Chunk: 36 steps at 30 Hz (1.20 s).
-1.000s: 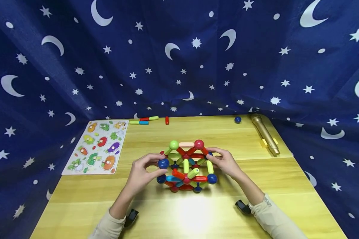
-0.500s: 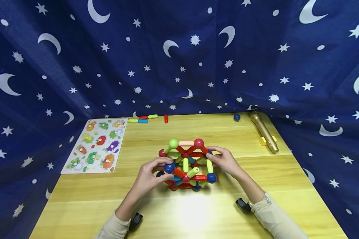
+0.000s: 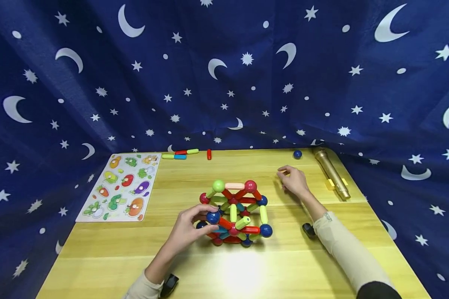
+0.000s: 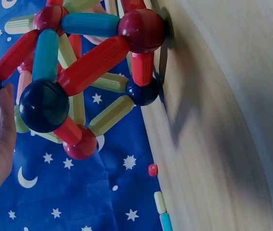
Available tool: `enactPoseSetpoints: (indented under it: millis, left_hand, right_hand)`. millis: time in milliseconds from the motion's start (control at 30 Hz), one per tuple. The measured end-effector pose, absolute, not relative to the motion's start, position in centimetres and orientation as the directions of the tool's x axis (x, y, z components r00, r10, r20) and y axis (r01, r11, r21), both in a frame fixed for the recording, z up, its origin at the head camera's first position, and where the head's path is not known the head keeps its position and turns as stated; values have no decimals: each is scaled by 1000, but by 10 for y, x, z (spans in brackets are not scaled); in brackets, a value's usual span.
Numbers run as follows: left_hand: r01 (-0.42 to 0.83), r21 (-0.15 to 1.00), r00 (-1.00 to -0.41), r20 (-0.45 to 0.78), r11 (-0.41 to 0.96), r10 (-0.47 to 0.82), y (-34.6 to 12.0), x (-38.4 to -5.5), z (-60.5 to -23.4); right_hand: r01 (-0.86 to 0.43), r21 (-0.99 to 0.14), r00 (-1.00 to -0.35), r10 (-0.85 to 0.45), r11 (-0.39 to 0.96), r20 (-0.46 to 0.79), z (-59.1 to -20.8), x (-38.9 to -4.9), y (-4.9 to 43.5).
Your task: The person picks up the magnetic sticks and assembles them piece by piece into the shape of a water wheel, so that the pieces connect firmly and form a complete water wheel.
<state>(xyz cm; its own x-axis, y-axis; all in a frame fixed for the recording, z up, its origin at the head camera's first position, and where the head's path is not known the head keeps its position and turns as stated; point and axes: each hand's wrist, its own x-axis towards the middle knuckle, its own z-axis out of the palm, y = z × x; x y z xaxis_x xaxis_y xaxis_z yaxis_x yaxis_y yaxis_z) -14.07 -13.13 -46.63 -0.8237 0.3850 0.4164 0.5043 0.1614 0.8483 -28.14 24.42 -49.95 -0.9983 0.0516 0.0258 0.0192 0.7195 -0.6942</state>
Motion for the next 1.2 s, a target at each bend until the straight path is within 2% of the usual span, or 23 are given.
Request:
enactPoseSetpoints:
  millis: [133, 233, 333, 433, 567, 800, 900, 1067, 1200]
  left_hand:
    - [524, 840, -802, 434, 137, 410, -129, -141, -465]
    - [515, 847, -801, 420, 132, 427, -127, -139, -465]
    - [499, 855, -808, 402, 140, 430, -126, -136, -467]
    - [504, 852, -804, 402, 143, 437, -125, -135, -467]
    - [505, 852, -801, 403, 139, 442, -125, -138, -463]
    - [519, 840, -803, 415, 158, 428, -127, -146, -457]
    - [510, 843, -809, 404, 169, 427, -125, -150, -456]
    - [483, 857, -827, 380, 178, 414, -127, -150, -458]
    - [450, 873, -843, 348, 185, 411, -130, -145, -463]
  right_hand:
    - [59, -504, -986, 128, 862, 103, -502, -319, 278]
    - [117, -429, -985, 160, 896, 66, -499, -335, 300]
    - [123, -349, -992, 126, 929, -14, -496, -341, 315]
    - [74, -263, -996, 61, 962, -58, -494, -343, 323]
    - [19, -219, -1000, 22, 976, 10, -495, -344, 323]
    - [-15, -436, -994, 36, 900, 107, -487, -323, 300]
    - [-65, -509, -977, 48, 858, 206, -476, -304, 290]
    - [-219, -651, -941, 19, 727, 338, -454, -252, 253]
    - [-323, -760, -941, -103, 564, 324, -447, -201, 221]
